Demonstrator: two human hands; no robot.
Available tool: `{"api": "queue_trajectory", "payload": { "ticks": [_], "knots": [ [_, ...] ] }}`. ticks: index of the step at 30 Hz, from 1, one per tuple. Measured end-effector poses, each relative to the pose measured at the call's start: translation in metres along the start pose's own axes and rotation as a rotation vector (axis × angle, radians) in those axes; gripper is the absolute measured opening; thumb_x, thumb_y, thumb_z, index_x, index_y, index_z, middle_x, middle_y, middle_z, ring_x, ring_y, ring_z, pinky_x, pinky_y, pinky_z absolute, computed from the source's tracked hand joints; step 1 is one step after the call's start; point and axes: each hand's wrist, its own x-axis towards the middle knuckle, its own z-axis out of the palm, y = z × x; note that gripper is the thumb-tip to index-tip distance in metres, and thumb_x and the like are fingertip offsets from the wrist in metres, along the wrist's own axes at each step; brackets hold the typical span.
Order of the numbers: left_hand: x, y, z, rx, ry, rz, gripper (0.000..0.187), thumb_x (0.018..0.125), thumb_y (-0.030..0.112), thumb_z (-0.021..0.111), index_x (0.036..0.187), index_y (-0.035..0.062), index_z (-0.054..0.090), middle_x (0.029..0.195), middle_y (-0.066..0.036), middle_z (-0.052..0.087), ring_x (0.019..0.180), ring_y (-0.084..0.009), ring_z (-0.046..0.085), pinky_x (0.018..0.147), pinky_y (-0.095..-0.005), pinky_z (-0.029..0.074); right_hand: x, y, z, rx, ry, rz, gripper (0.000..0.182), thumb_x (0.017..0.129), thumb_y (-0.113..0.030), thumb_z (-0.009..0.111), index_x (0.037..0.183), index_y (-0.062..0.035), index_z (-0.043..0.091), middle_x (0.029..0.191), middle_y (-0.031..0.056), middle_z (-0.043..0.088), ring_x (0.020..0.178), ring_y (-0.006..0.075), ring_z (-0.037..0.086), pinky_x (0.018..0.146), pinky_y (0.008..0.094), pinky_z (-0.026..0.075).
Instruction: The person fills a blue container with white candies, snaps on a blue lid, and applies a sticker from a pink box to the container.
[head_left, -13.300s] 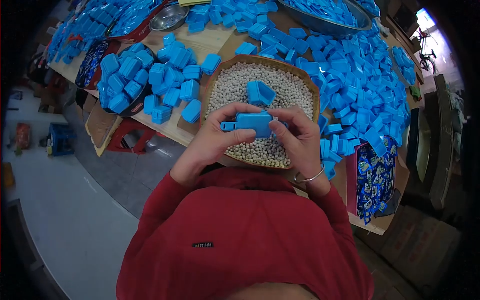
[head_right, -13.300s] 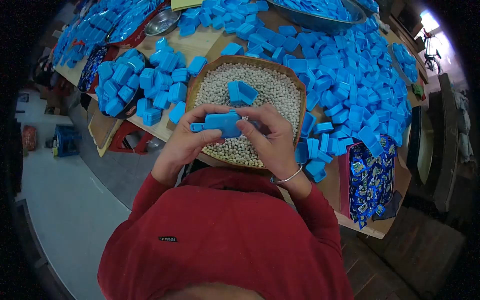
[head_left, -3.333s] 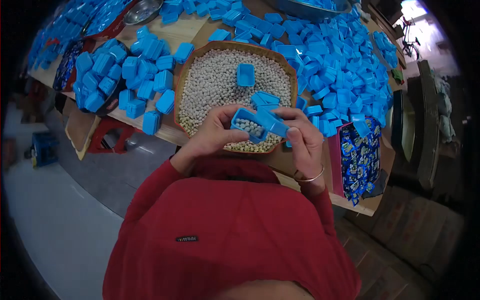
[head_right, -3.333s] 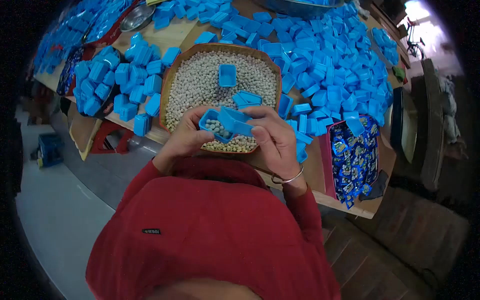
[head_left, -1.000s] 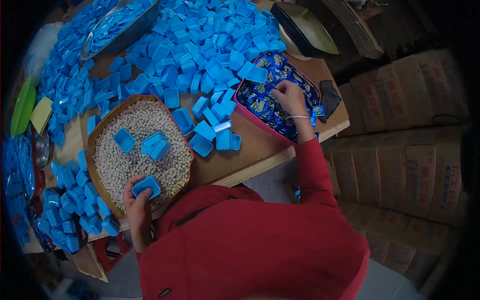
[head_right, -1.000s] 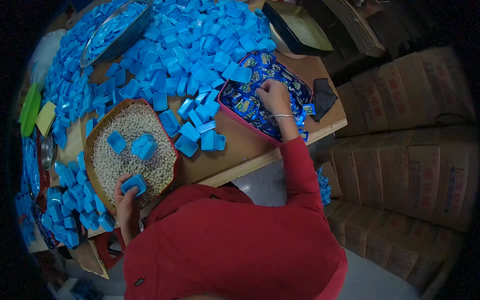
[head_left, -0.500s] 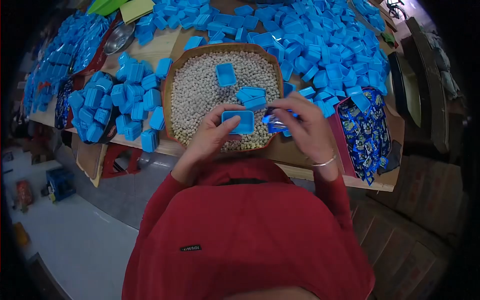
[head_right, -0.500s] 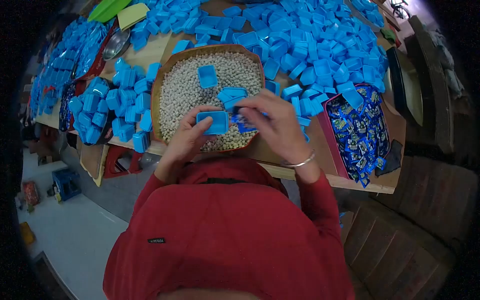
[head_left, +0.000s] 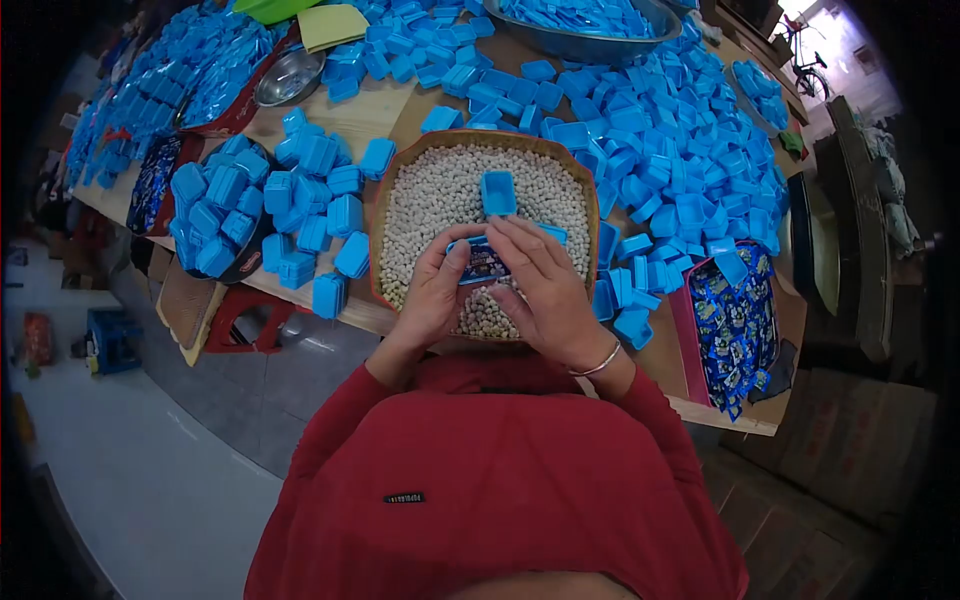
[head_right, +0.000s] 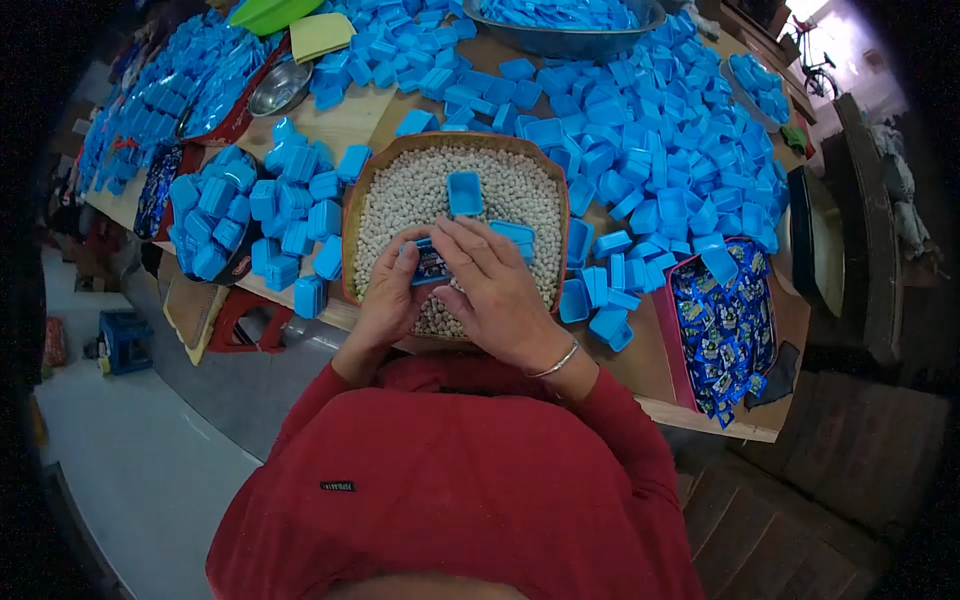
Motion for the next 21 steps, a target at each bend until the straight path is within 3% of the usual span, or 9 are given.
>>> {"api": "queue_trajectory", "payload": {
  "ticks": [5,6,9,12,17,19,21],
  "knots": [
    [0.006,0.013,-0.006,0.033,0.027,-0.102,0.033,0.098,0.027,0.051,0.124,0.0073,0.052,0.112,-0.006,0.060,0.099,-0.0136,0.060,0.081,-0.0316,0.054,0.023,0.040,-0.031,0.049,0.100,0.074,0.042,0.083,-0.009,0.066,0.123,-0.0036,0.053,0.127,0.0172,0.051,0.116,0.0363,0.050,0.095,0.0396,0.044],
    [0.007,0.015,-0.006,0.017,0.028,-0.134,0.030,0.094,0.020,0.058,0.121,0.0071,0.054,0.112,-0.006,0.059,0.098,-0.0137,0.059,0.079,-0.0321,0.054,0.031,0.059,-0.038,0.040,0.122,0.080,0.039,0.084,-0.008,0.065,0.121,-0.0038,0.054,0.126,0.0177,0.051,0.115,0.0364,0.051,0.094,0.0390,0.045],
    [0.013,0.008,-0.014,0.150,0.080,-0.133,0.029,0.082,0.007,0.070,0.108,0.0063,0.058,0.100,-0.004,0.062,0.087,-0.0122,0.061,0.072,-0.0294,0.054,0.072,0.109,-0.061,-0.119,0.187,0.069,0.027,0.082,-0.007,0.066,0.108,-0.0040,0.060,0.119,0.0167,0.054,0.108,0.0351,0.055,0.089,0.0389,0.047],
    [0.018,0.002,-0.020,0.236,0.155,-0.158,0.024,0.080,0.007,0.073,0.101,0.0067,0.060,0.092,-0.003,0.064,0.078,-0.0109,0.062,0.066,-0.0266,0.054,0.126,0.177,-0.087,-0.329,0.236,0.070,0.019,0.081,-0.009,0.066,0.100,-0.0066,0.064,0.112,0.0139,0.060,0.101,0.0329,0.060,0.084,0.0385,0.050],
    [0.020,0.006,-0.017,0.371,0.157,-0.161,0.017,0.079,0.002,0.067,0.095,0.0062,0.063,0.087,-0.002,0.064,0.076,-0.0097,0.063,0.066,-0.0252,0.053,0.220,0.318,-0.120,-0.653,0.039,0.352,0.030,0.076,-0.015,0.067,0.106,-0.0105,0.067,0.108,0.0162,0.064,0.098,0.0327,0.062,0.086,0.0404,0.050],
    [0.022,0.007,-0.017,0.345,0.135,-0.197,0.016,0.080,0.003,0.066,0.096,0.0052,0.062,0.087,-0.002,0.064,0.076,-0.0095,0.062,0.066,-0.0257,0.053,0.245,0.349,-0.120,-0.689,-0.119,0.410,0.036,0.073,-0.017,0.069,0.109,-0.0110,0.067,0.109,0.0164,0.065,0.099,0.0325,0.063,0.087,0.0397,0.050],
    [0.023,0.006,-0.020,0.317,0.135,-0.230,0.016,0.081,0.004,0.067,0.096,0.0048,0.062,0.089,-0.002,0.064,0.079,-0.0093,0.062,0.067,-0.0255,0.053,0.256,0.365,-0.112,-0.643,-0.217,0.458,0.038,0.064,-0.014,0.071,0.102,-0.0113,0.071,0.107,0.0183,0.066,0.102,0.0351,0.063,0.085,0.0420,0.051]
  ]
}}
